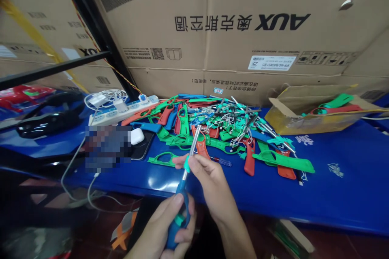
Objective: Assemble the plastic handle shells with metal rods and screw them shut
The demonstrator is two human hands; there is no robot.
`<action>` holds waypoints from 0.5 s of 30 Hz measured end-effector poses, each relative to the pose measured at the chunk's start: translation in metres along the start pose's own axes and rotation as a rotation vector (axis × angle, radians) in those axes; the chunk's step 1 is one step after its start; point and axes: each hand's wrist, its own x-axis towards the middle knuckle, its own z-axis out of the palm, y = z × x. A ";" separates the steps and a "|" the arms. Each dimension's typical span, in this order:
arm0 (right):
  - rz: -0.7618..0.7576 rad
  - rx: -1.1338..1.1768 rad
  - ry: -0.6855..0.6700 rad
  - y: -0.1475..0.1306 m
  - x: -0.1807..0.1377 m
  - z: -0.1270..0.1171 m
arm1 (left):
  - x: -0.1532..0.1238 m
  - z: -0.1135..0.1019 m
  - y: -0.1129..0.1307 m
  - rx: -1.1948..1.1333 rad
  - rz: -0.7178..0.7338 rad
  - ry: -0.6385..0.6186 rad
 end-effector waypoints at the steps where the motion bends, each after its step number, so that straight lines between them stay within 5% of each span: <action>1: 0.022 -0.021 -0.008 0.004 -0.003 0.000 | 0.000 0.001 0.002 0.018 0.009 0.003; 5: 0.117 -0.080 -0.015 0.014 -0.018 0.003 | -0.002 0.005 0.011 0.070 0.022 0.028; 11: 0.056 -0.094 -0.022 0.012 -0.027 0.005 | -0.009 0.010 0.011 0.082 -0.037 0.133; 15: 0.067 -0.075 -0.078 0.004 -0.036 0.001 | -0.016 0.014 0.015 0.165 0.008 0.092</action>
